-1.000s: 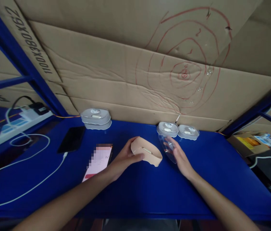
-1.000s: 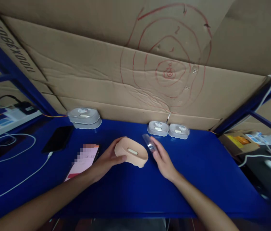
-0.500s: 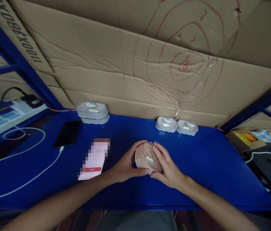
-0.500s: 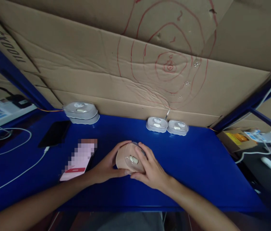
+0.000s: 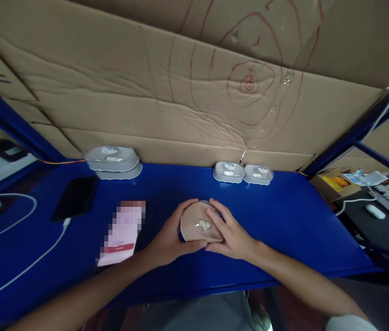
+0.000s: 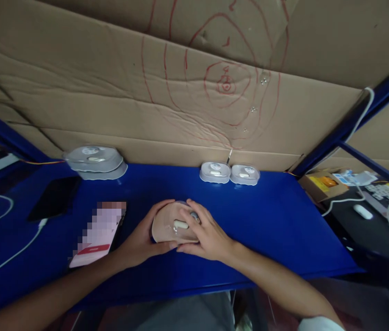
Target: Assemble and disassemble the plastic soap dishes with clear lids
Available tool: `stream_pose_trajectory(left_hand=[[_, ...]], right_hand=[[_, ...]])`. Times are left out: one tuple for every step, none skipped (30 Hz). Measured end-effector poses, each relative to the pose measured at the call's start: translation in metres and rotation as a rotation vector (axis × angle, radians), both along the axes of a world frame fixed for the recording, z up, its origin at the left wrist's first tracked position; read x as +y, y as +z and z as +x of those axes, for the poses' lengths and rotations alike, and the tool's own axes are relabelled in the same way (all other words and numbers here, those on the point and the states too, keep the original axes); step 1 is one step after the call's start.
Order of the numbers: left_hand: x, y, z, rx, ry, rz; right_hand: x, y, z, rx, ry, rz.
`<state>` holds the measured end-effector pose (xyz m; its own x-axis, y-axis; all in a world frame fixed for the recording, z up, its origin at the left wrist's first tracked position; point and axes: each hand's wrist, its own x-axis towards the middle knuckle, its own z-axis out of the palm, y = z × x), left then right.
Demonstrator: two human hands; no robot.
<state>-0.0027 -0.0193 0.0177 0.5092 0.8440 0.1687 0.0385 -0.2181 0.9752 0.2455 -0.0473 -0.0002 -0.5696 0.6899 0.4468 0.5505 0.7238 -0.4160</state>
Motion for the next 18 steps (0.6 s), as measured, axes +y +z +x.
stream_pose_trajectory(left_hand=[[0.0002,0.0016,-0.0006,0.015,-0.016,0.019],[0.0003,0.0032,-0.0013,0.032,-0.034,0.042],[0.0003,0.0045,-0.0018,0.049,-0.046,0.069],[0.0,0.0054,-0.0022,0.063,-0.051,0.095],[-0.0005,0.0055,-0.0023,0.067,-0.05,0.114],[-0.0012,0.005,-0.0021,0.057,-0.044,0.119],[-0.0021,0.0039,-0.0017,0.035,-0.036,0.109],[-0.003,0.0023,-0.0011,0.007,-0.029,0.087],[-0.0039,0.0006,-0.0004,-0.02,-0.024,0.066],[-0.0047,-0.0011,0.0002,-0.041,-0.022,0.05],[-0.0054,-0.0024,0.0009,-0.054,-0.021,0.041],[-0.006,-0.0032,0.0014,-0.058,-0.019,0.038],[-0.0066,-0.0033,0.0017,-0.06,-0.014,0.04],[-0.007,-0.003,0.002,-0.061,-0.008,0.045],[-0.0073,-0.0021,0.0021,-0.061,-0.003,0.049],[-0.0075,-0.0009,0.0021,-0.063,0.001,0.048],[-0.0075,0.0004,0.002,-0.067,0.006,0.045],[-0.0073,0.0016,0.0017,-0.07,0.01,0.041]], right_hand=[[-0.0015,0.0003,-0.0005,-0.019,-0.009,0.036],[-0.003,0.0009,-0.0012,-0.033,-0.016,0.073],[-0.0044,0.0017,-0.0019,-0.046,-0.016,0.104],[-0.0056,0.0026,-0.0024,-0.053,-0.01,0.128],[-0.0064,0.0035,-0.0029,-0.052,-0.001,0.135],[-0.0068,0.0043,-0.0031,-0.041,0.007,0.126],[-0.0068,0.0048,-0.0031,-0.024,0.013,0.104],[-0.0064,0.0051,-0.0029,-0.003,0.017,0.078],[-0.0057,0.005,-0.0026,0.017,0.02,0.058],[-0.0048,0.0048,-0.0021,0.031,0.025,0.047],[-0.0038,0.0043,-0.0016,0.04,0.03,0.042],[-0.0029,0.0038,-0.0012,0.048,0.035,0.041],[-0.0021,0.0033,-0.0008,0.054,0.038,0.04],[-0.0017,0.0028,-0.0005,0.057,0.04,0.041],[-0.0014,0.0025,-0.0004,0.057,0.04,0.042],[-0.0014,0.0023,-0.0003,0.061,0.04,0.043],[-0.0015,0.0022,-0.0003,0.07,0.038,0.044],[-0.0017,0.0021,-0.0003,0.078,0.037,0.045]])
